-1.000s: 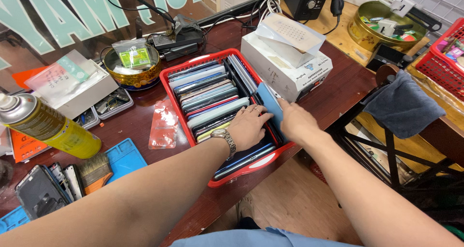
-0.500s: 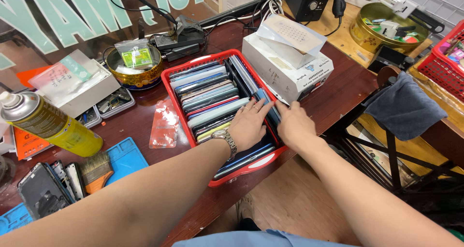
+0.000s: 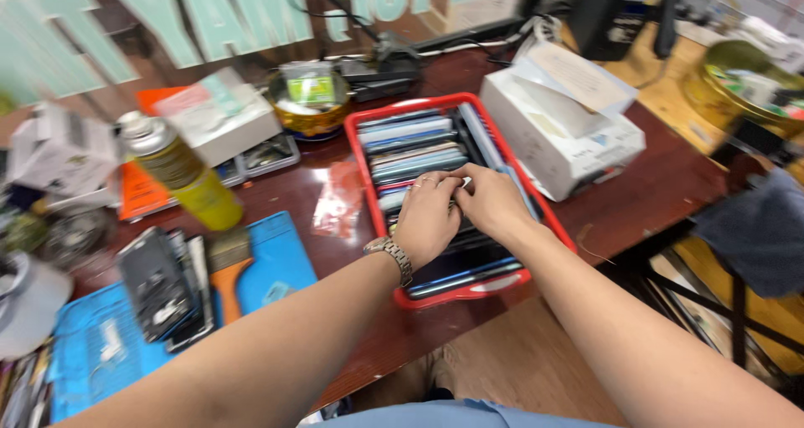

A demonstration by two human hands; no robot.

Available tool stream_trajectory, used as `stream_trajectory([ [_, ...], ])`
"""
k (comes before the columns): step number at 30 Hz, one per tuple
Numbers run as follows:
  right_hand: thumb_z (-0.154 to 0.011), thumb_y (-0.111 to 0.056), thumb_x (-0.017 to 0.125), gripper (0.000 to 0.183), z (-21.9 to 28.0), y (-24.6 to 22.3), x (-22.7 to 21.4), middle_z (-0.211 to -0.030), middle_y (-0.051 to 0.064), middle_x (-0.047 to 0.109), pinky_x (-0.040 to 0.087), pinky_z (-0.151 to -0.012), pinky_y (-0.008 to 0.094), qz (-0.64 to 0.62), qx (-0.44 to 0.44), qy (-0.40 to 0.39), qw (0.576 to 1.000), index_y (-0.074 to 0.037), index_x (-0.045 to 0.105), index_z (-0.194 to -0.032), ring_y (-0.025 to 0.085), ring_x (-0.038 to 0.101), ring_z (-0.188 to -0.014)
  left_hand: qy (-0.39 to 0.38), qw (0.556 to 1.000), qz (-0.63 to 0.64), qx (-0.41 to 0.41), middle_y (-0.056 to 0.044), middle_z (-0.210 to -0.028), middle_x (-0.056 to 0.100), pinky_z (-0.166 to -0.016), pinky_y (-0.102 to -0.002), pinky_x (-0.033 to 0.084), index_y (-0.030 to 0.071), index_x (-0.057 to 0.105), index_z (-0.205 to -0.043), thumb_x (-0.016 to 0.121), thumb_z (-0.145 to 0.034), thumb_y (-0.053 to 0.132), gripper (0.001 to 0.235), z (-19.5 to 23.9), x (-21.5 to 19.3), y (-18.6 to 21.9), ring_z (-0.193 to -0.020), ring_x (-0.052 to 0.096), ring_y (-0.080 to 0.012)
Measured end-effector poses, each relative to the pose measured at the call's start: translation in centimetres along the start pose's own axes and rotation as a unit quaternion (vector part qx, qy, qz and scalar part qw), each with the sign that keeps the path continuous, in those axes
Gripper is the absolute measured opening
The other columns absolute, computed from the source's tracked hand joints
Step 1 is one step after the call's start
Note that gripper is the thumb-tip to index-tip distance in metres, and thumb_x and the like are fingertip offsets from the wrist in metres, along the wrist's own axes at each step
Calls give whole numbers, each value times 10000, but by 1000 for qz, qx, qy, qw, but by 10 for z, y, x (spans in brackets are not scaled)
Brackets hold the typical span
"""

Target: The person repeatedly picks up mobile phones from a red basket, briefly turns them over, and places them back into the basket. The person also handles a few phone back covers and a phone chassis on a blue mat, then returns them to the basket.

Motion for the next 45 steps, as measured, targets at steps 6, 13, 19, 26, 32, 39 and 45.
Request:
stream_trajectory([
  [6, -876, -225, 688, 326, -16, -64, 70, -1013, 134, 771, 568, -841, 397, -70, -60, -68, 993, -125, 727, -1183, 285, 747, -910, 65, 986, -46, -143, -139, -1176, 659, -1030, -470, 445, 68, 700, -1150, 601, -890, 95, 279, 47, -78, -38, -1161, 576, -344],
  [13, -908, -185, 647, 326, -16, -124, 155, -983, 109, 774, 632, -683, 336, -188, -48, -200, 961, -64, 691, -1208, 179, 748, -816, 132, 955, -125, -235, -125, -1191, 656, -1040, -483, 419, 92, 710, -1107, 625, -867, 132, 258, 109, -149, -87, -1194, 556, -335],
  [19, -922, -190, 677, 327, -8, -191, 224, -936, 110, 778, 614, -633, 323, -186, -102, -288, 934, -52, 697, -1219, 176, 730, -751, 187, 881, -211, -379, -127, -1283, 612, -1083, -501, 378, 140, 715, -1145, 689, -831, 223, 326, 166, -210, -130, -1281, 509, -353],
  [26, -955, -201, 615, 422, 15, -245, 276, -1147, 86, 720, 605, -785, 340, -153, -112, -424, 885, -105, 613, -1365, 179, 694, -1009, 110, 734, -133, -657, -278, -1556, 333, -1159, -516, 301, 152, 195, -1580, 899, -684, 535, 1203, 214, -271, -198, -1453, 307, -441],
  [32, -962, -188, 591, 486, 17, -261, 308, -1164, 81, 702, 595, -839, 341, -226, -52, -459, 858, -104, 523, -1436, 161, 677, -1028, 104, 736, -26, -668, -285, -1515, 401, -1138, -463, 423, 130, 29, -1627, 958, -589, 462, 1432, 227, -282, -234, -1373, 468, -404],
  [39, -961, -215, 622, 464, 14, -271, 311, -1156, 59, 698, 582, -831, 335, -231, -20, -421, 877, -87, 580, -1405, 158, 671, -1005, 250, 669, 365, -597, -80, -1154, 627, -857, -471, 503, 136, 536, -1252, 710, -685, 301, 616, 257, -322, -218, -1029, 631, -215],
  [45, -967, -202, 612, 481, 23, -297, 313, -1248, 89, 690, 594, -903, 338, -315, 3, -506, 803, -62, 548, -1423, 200, 668, -1088, 219, 607, 522, -558, -96, -1175, 559, -952, -440, 469, 126, 646, -1079, 691, -751, 292, 371, 280, -331, -200, -1010, 534, -235],
])
Point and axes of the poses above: each hand's wrist, its own z-axis away from the middle knuckle, its own x-axis out of the palm, y = z × x, the point moved 1 cm from there along -z, towards the middle knuckle
